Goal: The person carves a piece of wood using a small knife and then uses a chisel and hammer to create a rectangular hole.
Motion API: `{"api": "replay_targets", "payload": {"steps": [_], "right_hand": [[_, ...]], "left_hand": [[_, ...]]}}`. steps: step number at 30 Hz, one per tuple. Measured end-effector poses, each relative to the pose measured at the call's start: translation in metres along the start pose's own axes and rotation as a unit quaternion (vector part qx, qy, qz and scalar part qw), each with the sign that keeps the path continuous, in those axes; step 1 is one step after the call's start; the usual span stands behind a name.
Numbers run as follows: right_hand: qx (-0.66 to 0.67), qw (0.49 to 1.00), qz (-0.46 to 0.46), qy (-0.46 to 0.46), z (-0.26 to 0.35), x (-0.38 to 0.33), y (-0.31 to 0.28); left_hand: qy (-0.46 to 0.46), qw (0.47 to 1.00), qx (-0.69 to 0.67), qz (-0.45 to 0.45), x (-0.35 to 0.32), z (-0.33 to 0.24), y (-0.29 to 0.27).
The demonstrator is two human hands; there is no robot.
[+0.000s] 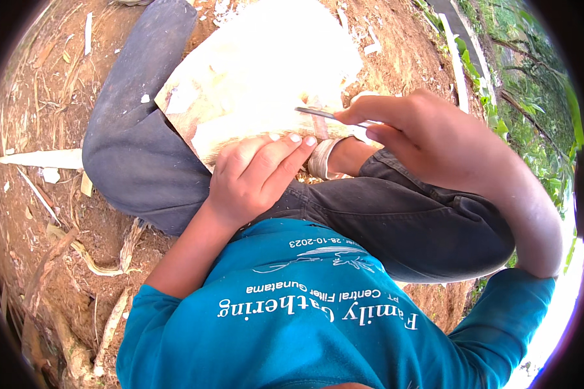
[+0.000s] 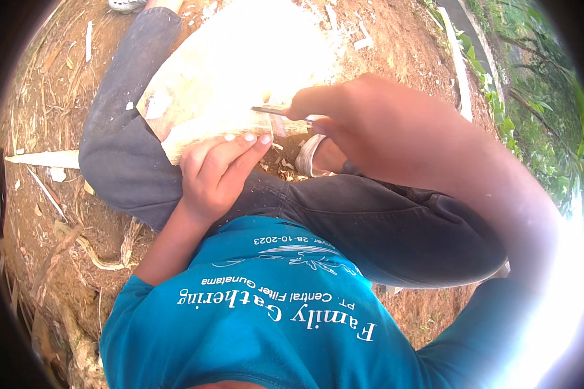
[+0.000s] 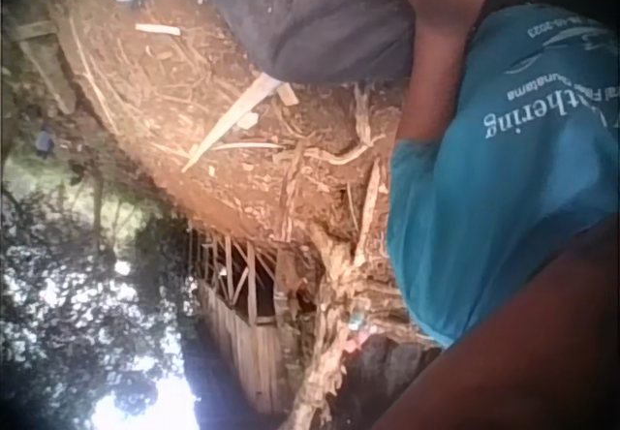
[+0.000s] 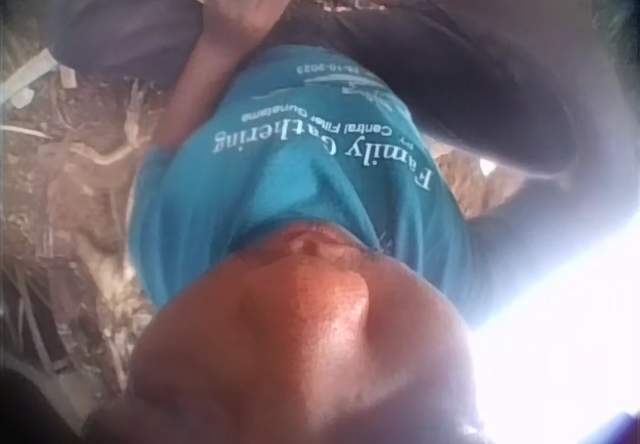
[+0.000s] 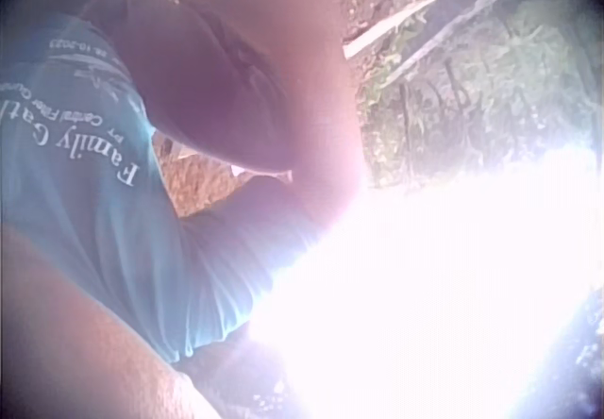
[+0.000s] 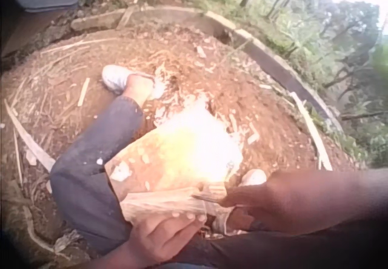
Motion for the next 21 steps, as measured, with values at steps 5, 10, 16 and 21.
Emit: {"api": "replay_targets", "payload": {"steps": [5, 10, 16, 21], "right_hand": [[-0.021, 0.993, -0.072, -0.089, 0.002, 0.034, 0.013], [-0.013, 0.999, -0.026, -0.037, 0.006, 0.010, -0.018], [-0.023, 0.999, 0.000, -0.029, 0.002, -0.006, -0.012], [-0.001, 0.999, -0.018, -0.041, -0.003, -0.003, -0.005]], "left_hand": [[0.007, 1.000, -0.016, -0.015, -0.002, 0.005, -0.004], [0.000, 1.000, -0.017, -0.001, -0.002, 0.004, -0.001], [-0.003, 1.000, -0.015, 0.000, -0.003, 0.004, -0.004], [-0.006, 1.000, -0.018, -0.003, -0.003, 0.004, -0.004]]}}
Point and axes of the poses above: each hand's wrist, its own x-axis towards the middle knuckle, its own y-axis out of the palm, z = x × y, the point moved 10 cm from there along x, towards the middle knuckle, and after that the axes turned 7 degrees about -x, right-handed, at the moved point
